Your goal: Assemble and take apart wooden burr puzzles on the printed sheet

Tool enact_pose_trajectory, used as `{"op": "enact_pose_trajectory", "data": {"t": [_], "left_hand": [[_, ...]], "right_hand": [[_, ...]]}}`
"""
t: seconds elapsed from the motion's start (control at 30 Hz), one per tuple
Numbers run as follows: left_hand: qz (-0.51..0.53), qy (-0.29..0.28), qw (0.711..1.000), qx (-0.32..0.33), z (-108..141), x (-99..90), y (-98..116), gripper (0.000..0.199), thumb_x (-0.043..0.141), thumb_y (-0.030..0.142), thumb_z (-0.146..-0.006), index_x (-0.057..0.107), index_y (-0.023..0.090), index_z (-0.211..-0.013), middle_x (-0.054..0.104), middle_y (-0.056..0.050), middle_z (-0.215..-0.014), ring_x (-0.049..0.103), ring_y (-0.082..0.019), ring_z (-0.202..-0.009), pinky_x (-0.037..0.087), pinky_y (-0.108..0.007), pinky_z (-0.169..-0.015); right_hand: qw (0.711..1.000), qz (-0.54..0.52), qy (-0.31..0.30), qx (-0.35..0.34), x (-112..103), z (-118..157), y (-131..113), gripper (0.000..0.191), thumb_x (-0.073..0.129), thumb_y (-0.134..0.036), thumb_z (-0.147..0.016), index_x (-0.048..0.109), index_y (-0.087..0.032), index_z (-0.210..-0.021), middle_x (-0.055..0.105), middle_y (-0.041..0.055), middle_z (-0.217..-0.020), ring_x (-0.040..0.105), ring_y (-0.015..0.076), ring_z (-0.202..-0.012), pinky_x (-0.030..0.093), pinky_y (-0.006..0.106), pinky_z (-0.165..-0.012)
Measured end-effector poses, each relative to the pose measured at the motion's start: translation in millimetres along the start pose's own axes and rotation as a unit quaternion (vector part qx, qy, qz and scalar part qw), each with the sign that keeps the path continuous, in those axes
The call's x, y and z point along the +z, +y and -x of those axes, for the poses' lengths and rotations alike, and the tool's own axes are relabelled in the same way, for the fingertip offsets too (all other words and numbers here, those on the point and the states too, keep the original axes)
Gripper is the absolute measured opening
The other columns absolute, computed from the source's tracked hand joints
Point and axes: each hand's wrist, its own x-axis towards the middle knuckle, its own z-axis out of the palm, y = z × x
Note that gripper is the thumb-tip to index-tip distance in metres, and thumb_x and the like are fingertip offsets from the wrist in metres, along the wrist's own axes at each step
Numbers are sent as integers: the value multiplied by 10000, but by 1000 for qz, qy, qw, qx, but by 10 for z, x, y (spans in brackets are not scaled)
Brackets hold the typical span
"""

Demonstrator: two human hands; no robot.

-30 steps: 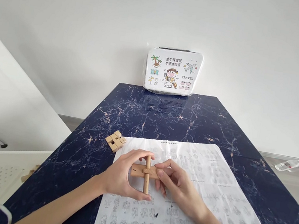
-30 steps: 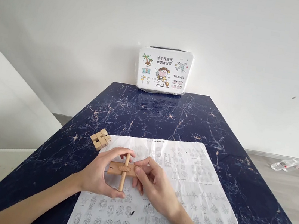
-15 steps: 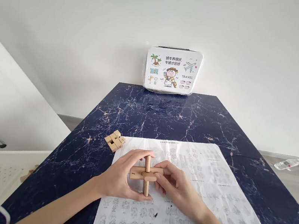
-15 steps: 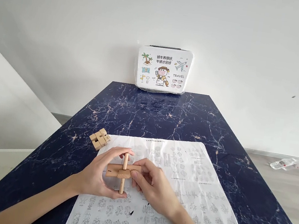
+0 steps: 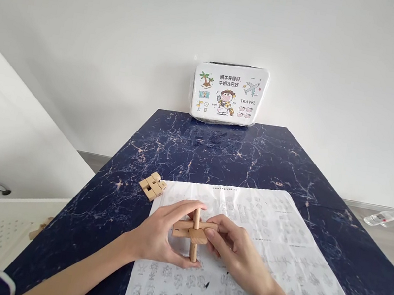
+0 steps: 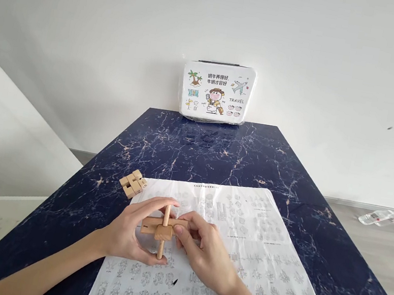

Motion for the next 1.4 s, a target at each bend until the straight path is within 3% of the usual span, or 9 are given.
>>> {"op": "enact_pose_trajectory", "data": {"t": [0.3,0.53,0.77,1.4], "left_hand": [[-41,30,998,20,-2,6,-5,981,936,484,-652,434,288,-1472,695,-104,-1288,721,-312,-1112,585,-467,-1021],[-43,26,998,30,2,28,-24,999,921,537,-666,417,278,-1489,694,-109,-1285,722,-313,-1120,592,-452,-1011],[-24,2,1000,2,19,27,-21,982,926,466,-691,407,299,-1507,703,-100,-1319,719,-317,-1162,581,-463,-1041],[-9,26,999,36,10,33,35,963,900,496,-703,403,276,-1498,726,-90,-1200,751,-291,-1035,621,-415,-945]], "right_hand": [[999,-46,-4,6,28,4,-5,341,525,-517,-1062,637,-199,-1012,599,-5,-688,515,135,-611,369,291,-582],[998,-34,-58,20,-43,-17,-49,373,499,-516,-1074,639,-182,-986,539,-23,-681,428,117,-600,314,290,-570],[995,-61,-65,37,-58,-6,-23,367,532,-534,-1054,623,-186,-981,592,-15,-683,484,113,-567,362,277,-551],[995,-58,-67,45,-59,-6,-35,395,533,-551,-1051,619,-183,-934,579,-17,-662,443,104,-554,332,272,-533]]}}
